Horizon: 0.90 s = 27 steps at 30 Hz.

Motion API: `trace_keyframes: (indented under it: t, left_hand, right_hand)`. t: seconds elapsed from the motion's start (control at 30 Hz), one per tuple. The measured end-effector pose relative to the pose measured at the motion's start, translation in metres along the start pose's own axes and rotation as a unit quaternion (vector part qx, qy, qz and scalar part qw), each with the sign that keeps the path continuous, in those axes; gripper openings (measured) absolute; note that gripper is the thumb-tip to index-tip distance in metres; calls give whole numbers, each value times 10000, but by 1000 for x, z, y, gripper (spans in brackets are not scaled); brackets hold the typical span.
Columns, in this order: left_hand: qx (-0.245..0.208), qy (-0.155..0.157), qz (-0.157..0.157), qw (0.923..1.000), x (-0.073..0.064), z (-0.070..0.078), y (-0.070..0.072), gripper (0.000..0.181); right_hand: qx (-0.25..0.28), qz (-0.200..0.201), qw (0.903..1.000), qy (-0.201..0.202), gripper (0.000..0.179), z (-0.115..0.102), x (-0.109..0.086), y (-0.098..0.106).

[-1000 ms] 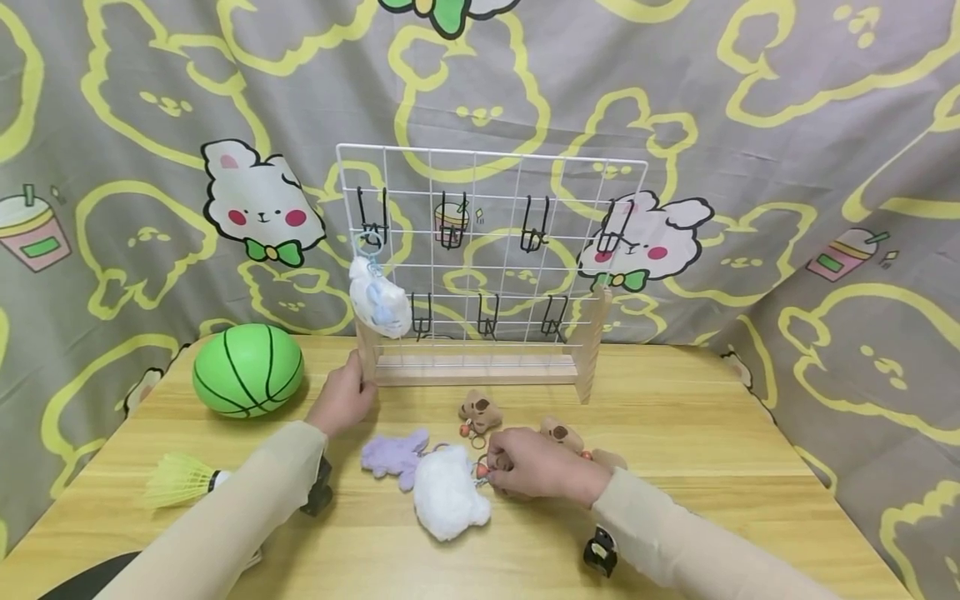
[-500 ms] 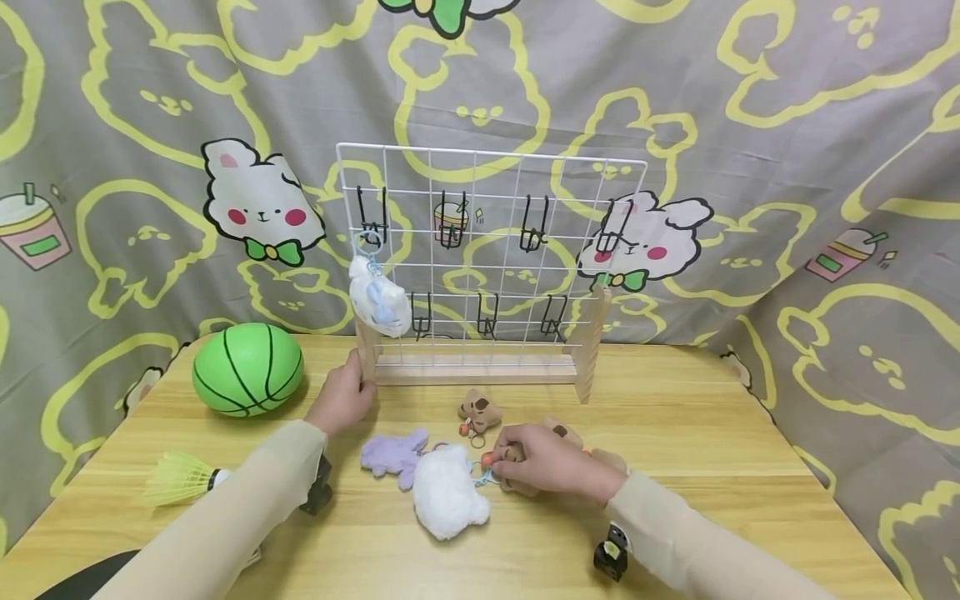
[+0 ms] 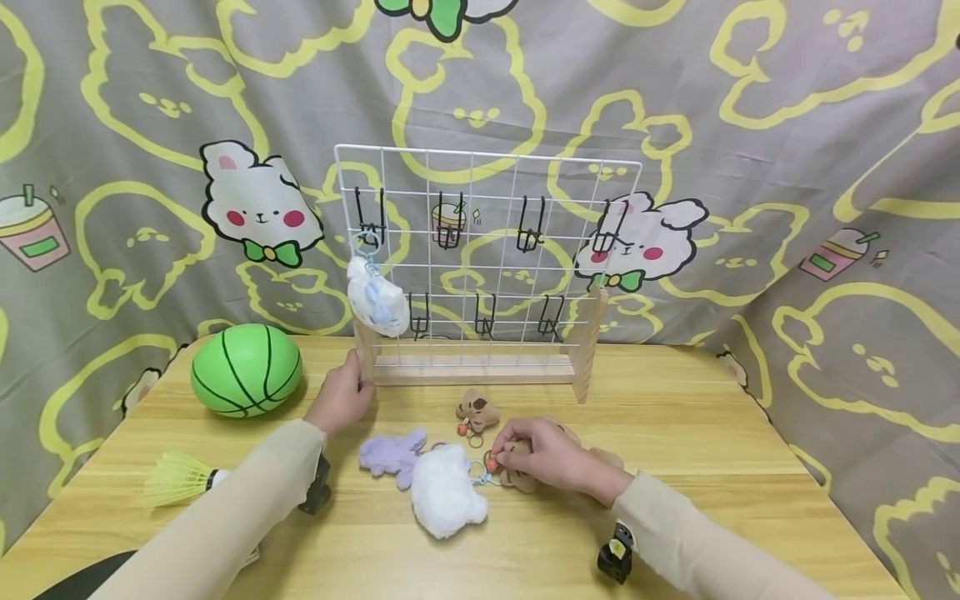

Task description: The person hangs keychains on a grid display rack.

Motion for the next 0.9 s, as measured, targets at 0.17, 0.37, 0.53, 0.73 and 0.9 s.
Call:
trace_keyframes:
  t: [0.17,0.37,0.53,0.73,0.9]
  left_hand:
    - [-35,8,-48,10000,2,0,0,44]
    - [-43,-4,-53,10000,4,0,-1,46]
    - [-18,-37,-25,10000,3,-1,-1,48]
    - [-45,-16,-27,10000,1,0,0,49]
    - [-31,-36,-12,10000,-1,0,0,48]
  right_hand:
    - [376,-44,9992,-81,10,1,0,-1]
    - [50,39,9999,-138,11,1,1,2]
    - [342,60,9994,-66,12,-1,2,2]
    - [1255,94,9918,244,20,-7,6,1]
    - [1869,-8,9817,368,26,-9,8,1]
Point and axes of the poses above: each hand's wrist, its own x-axis towards the middle knuckle, its own y-axis out of the back of the hand, z = x × y, the point moved 3 cm from there along x, towards the middle knuckle, and after that the axes turned 13 degrees about y, right-handed, at the moved point
